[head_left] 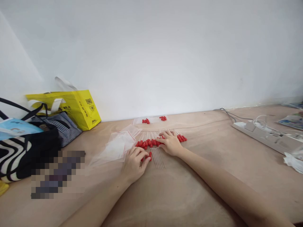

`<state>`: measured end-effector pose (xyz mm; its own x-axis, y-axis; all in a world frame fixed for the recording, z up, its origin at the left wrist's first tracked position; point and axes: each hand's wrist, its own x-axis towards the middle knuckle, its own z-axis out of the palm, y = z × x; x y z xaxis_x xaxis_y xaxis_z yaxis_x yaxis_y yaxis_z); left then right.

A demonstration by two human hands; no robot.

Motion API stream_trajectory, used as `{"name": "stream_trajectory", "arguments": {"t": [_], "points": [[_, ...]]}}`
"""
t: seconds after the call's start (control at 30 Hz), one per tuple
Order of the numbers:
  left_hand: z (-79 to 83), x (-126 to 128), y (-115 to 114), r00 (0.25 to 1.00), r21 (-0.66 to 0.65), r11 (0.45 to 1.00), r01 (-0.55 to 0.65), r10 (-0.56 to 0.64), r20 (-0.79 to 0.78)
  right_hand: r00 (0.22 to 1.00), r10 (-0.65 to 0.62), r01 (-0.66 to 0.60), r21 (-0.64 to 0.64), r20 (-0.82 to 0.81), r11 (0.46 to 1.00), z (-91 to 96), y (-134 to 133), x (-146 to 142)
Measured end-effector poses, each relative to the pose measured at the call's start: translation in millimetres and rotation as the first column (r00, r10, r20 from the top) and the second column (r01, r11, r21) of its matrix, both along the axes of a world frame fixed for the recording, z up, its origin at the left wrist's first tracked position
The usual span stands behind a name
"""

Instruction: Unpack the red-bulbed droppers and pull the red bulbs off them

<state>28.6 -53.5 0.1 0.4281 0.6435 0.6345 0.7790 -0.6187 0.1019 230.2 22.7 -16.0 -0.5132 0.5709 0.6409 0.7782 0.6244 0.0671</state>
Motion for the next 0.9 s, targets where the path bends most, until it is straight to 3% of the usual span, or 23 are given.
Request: {"name": "stream_trajectory", "arguments": {"t": [0.2,0.37,0.53,0.67,0.77,0.9], "points": [[-1.5,-3,5,0.997,-0.034,0.999,0.005,-0.002,0.071,0.996,0.091,-0.086,0.17,-0.019,0.982,-5.8,5,0],[2.2,-5,7,0.978,-0.218,0.969,0.112,-0.07,0.195,0.982,0.184,-0.151,0.441,-0.031,0.885,-2.0,-20,-4],[8.1,7,-2,0.944,-0.46,0.869,0.183,-0.024,0.329,0.934,0.355,-0.312,0.566,0.035,0.763,2.3,-54,-16],[9.7,20,-8,0.843,-0.577,0.742,0.343,0.028,0.537,0.904,0.424,-0.388,0.532,0.058,0.753,3.0,-61,-22],[7.3,20,-8,0.854,-0.559,0.776,0.293,0.051,0.518,0.901,0.431,-0.4,0.475,0.046,0.784,1.7,-61,-17],[2.4,11,-5,0.962,-0.428,0.902,0.055,0.067,0.264,0.93,0.368,-0.325,0.456,-0.005,0.829,-0.3,-61,4]]}}
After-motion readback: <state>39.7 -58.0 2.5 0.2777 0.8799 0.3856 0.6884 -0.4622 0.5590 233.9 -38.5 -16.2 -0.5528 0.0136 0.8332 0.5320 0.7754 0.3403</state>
